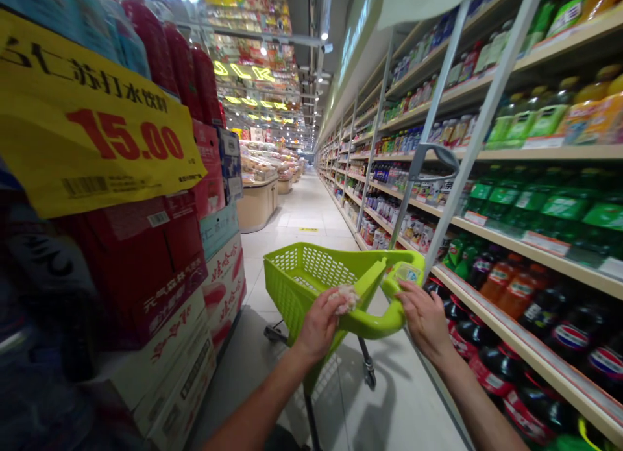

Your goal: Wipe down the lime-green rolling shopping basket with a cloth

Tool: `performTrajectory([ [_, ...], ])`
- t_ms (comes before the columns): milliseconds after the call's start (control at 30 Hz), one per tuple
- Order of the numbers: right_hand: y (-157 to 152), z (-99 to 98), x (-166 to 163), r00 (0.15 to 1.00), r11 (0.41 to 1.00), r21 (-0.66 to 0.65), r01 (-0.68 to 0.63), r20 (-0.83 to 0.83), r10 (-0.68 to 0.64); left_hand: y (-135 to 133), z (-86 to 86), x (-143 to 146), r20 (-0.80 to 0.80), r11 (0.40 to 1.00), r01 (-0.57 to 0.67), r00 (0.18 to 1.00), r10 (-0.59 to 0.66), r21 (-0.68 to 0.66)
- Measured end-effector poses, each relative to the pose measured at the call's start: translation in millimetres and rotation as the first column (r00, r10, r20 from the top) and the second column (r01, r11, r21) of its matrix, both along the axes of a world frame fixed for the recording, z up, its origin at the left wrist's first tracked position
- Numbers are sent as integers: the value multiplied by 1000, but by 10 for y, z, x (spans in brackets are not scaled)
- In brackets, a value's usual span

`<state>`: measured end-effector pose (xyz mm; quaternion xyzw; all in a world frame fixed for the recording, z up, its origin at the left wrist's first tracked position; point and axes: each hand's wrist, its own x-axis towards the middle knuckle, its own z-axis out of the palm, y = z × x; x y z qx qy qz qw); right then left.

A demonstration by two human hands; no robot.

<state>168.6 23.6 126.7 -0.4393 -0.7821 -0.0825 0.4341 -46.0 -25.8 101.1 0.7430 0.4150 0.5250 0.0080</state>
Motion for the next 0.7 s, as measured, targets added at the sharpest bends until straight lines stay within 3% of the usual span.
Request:
performTrajectory([
  [100,-210,56,-170,990,994,-26,-109,88,111,73,-19,235,-29,998,57,998,-56,35],
  [200,-281,28,-173,990,995,17,-96,101,94,160,-65,350,-114,993,98,989,-90,70],
  [333,-114,-24,122,992,998,67,-6,123,-2,296,-357,-113,-130,998,-65,990,61,-27],
  [467,25,-12,365,964,997,62,43,258,-58,346,-684,-586,-45,940,-315,949,312,-127],
  [633,51,-11,462,947,996,44,72,312,-83,296,-760,-344,-82,974,-226,971,224,-12],
  [700,67,-22,522,951,995,47,90,293,-100,257,-771,-407,-136,981,-192,973,188,-18],
])
